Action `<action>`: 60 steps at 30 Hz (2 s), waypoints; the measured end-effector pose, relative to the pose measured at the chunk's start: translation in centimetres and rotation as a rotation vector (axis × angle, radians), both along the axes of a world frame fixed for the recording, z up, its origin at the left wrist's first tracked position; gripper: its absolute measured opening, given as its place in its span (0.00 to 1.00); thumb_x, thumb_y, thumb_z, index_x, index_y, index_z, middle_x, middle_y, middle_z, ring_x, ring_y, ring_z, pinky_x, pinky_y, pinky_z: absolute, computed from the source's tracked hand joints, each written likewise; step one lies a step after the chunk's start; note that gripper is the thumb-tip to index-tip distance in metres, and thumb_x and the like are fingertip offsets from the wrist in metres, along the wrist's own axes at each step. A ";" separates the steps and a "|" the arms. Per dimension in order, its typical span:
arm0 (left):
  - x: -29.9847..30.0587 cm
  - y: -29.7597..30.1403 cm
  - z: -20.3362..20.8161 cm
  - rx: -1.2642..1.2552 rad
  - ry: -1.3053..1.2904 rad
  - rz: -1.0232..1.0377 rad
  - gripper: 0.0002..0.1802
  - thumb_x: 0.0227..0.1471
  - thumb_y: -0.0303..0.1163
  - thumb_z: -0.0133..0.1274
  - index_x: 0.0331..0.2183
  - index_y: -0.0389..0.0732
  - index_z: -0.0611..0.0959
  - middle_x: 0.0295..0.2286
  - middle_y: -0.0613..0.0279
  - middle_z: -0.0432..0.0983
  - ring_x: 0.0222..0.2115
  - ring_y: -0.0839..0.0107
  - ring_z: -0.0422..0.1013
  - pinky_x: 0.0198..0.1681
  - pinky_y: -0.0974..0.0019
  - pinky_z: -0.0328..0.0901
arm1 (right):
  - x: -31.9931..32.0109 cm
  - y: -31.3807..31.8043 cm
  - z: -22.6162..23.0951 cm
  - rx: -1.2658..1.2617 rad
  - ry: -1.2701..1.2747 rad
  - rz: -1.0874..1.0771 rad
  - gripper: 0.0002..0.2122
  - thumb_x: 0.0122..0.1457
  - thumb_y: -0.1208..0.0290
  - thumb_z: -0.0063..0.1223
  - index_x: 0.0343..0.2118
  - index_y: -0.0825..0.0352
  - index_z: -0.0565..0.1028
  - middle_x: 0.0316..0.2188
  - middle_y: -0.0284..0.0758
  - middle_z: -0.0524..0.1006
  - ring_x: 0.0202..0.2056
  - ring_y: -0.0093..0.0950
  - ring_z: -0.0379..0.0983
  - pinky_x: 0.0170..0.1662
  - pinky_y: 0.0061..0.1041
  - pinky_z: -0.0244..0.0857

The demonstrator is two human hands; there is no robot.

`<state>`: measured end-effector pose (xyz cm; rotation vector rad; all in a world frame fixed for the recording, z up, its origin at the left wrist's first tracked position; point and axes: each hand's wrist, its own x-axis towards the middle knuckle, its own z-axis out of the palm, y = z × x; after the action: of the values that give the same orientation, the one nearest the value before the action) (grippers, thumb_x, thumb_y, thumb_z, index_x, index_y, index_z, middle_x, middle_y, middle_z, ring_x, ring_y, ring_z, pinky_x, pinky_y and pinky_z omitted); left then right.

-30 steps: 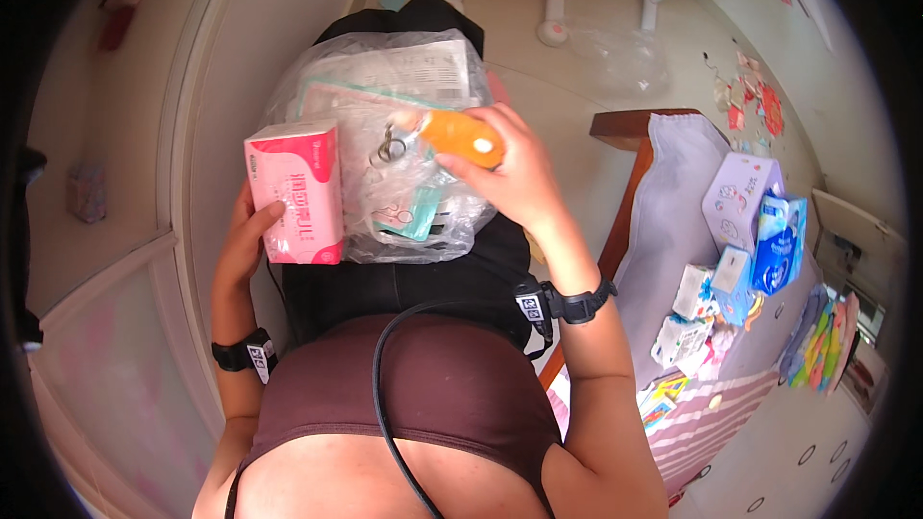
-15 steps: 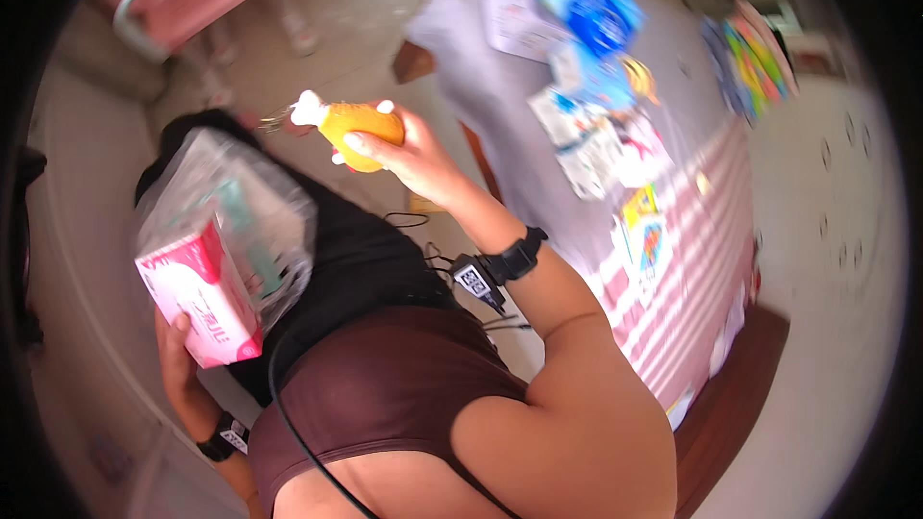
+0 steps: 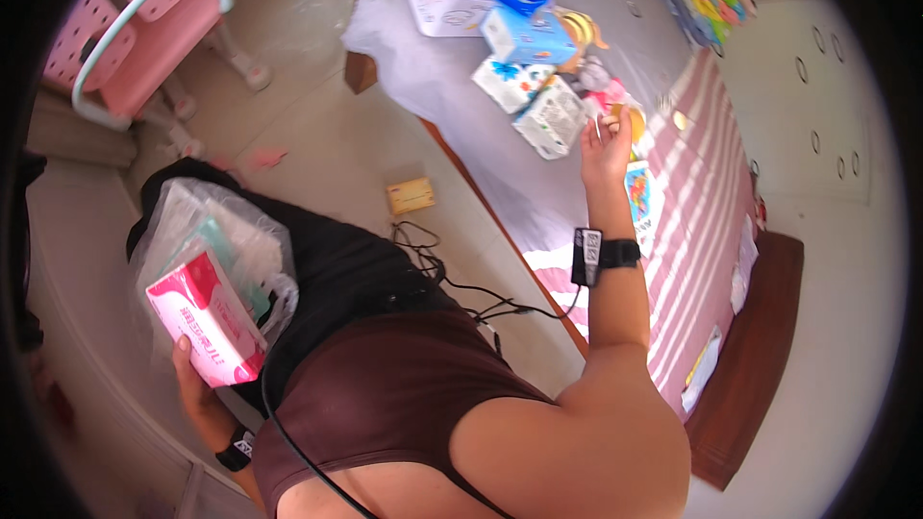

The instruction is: The person organizes various items in a room by picking up a plastic bag, books, a stuffed toy, and boxes, then placing them on a shelf. The person also handles a plastic bag and a small card during the process.

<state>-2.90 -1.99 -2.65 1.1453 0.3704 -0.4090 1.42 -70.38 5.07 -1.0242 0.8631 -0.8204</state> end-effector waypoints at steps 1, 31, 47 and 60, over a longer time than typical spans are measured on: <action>-0.5 0.3 -0.1 -0.043 0.030 0.079 0.44 0.53 0.48 0.56 0.62 0.29 0.63 0.53 0.49 0.72 0.48 0.61 0.74 0.52 0.60 0.69 | 0.4 1.1 -0.8 0.139 0.082 -0.063 0.13 0.62 0.59 0.61 0.40 0.61 0.71 0.31 0.28 0.70 0.30 0.22 0.67 0.38 0.21 0.66; -8.1 -0.6 21.2 -0.070 0.027 0.315 0.20 0.64 0.43 0.48 0.45 0.36 0.68 0.26 0.42 0.73 0.25 0.48 0.75 0.26 0.49 0.75 | 9.5 33.4 -0.6 -1.040 -0.384 1.224 0.13 0.52 0.80 0.62 0.41 0.67 0.74 0.41 0.37 0.74 0.40 0.29 0.74 0.40 0.25 0.71; 4.0 -9.2 11.8 0.397 -0.470 -0.208 0.46 0.58 0.52 0.56 0.65 0.32 0.60 0.65 0.51 0.56 0.66 0.59 0.53 0.66 0.56 0.50 | 6.9 36.3 0.5 -0.146 -0.279 1.937 0.45 0.51 0.67 0.71 0.67 0.69 0.52 0.57 0.39 0.68 0.58 0.31 0.65 0.62 0.33 0.60; -2.9 1.7 8.7 0.406 -0.113 -0.210 0.23 0.45 0.31 0.68 0.42 0.39 0.76 0.41 0.62 0.75 0.43 0.75 0.71 0.49 0.71 0.64 | 1.9 -5.1 4.7 -0.144 0.213 0.404 0.21 0.64 0.53 0.56 0.53 0.60 0.72 0.45 0.32 0.79 0.46 0.27 0.75 0.43 0.25 0.67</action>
<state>-5.80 -0.29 6.09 1.6055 0.2393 -0.4621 3.36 -75.46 9.78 -1.3769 0.7466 -0.4391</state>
